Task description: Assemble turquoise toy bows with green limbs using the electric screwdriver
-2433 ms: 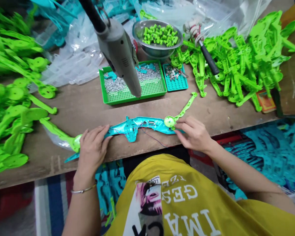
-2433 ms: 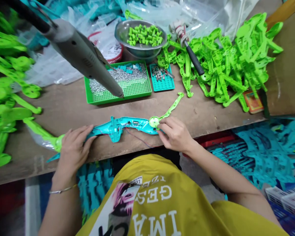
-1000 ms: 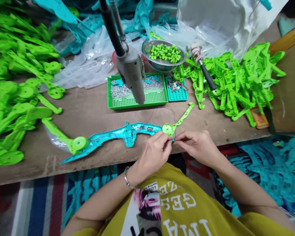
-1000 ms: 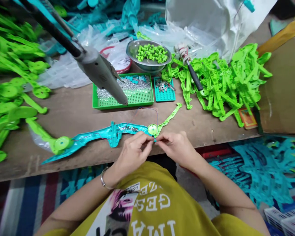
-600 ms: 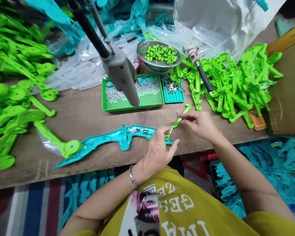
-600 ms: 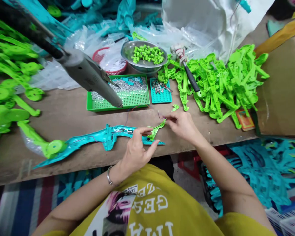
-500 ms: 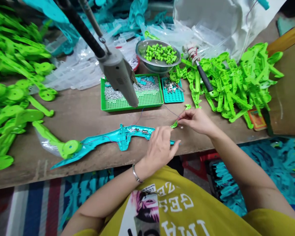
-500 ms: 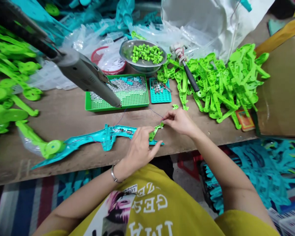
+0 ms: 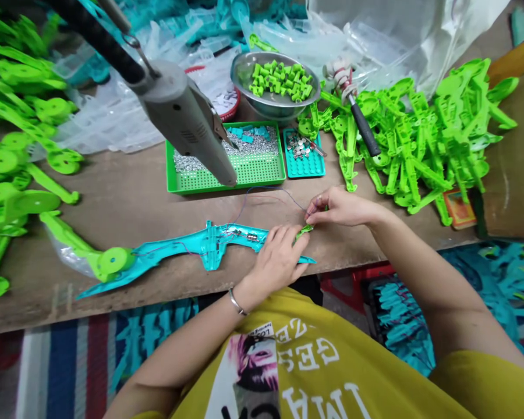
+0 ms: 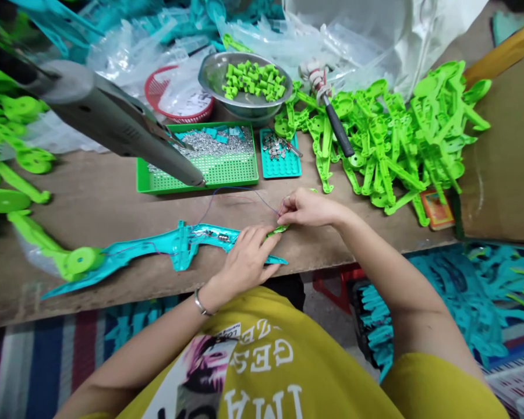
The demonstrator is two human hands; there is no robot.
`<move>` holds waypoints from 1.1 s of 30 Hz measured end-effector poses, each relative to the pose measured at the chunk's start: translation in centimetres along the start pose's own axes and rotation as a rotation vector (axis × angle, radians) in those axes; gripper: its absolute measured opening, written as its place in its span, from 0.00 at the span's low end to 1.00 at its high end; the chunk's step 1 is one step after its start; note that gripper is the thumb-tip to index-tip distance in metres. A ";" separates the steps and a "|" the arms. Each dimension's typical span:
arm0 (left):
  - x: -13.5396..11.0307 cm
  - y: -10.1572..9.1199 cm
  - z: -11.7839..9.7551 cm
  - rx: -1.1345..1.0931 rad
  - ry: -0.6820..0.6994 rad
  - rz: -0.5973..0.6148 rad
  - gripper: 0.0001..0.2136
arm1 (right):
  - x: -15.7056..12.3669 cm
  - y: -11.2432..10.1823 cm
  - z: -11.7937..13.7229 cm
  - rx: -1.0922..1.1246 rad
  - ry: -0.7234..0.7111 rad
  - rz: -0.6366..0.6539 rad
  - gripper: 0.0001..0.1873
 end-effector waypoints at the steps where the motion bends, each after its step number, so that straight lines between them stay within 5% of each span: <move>1: 0.0 0.0 0.0 0.011 0.007 0.006 0.23 | 0.2 0.0 0.0 -0.066 -0.032 0.013 0.10; 20: 0.4 -0.1 -0.2 0.146 0.035 0.092 0.34 | 0.9 1.0 4.4 -0.761 -0.042 0.083 0.09; 33: 0.2 0.1 -0.8 0.222 -0.032 0.081 0.40 | 1.0 1.2 4.1 -0.772 -0.036 0.052 0.09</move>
Point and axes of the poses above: each hand's wrist, its own x-axis towards the middle knuckle, its own y-axis out of the palm, z = x × y, the point moved 1 cm from there along x, towards the middle knuckle, and after that the axes turned 6 degrees about x, right-handed, at the moved point
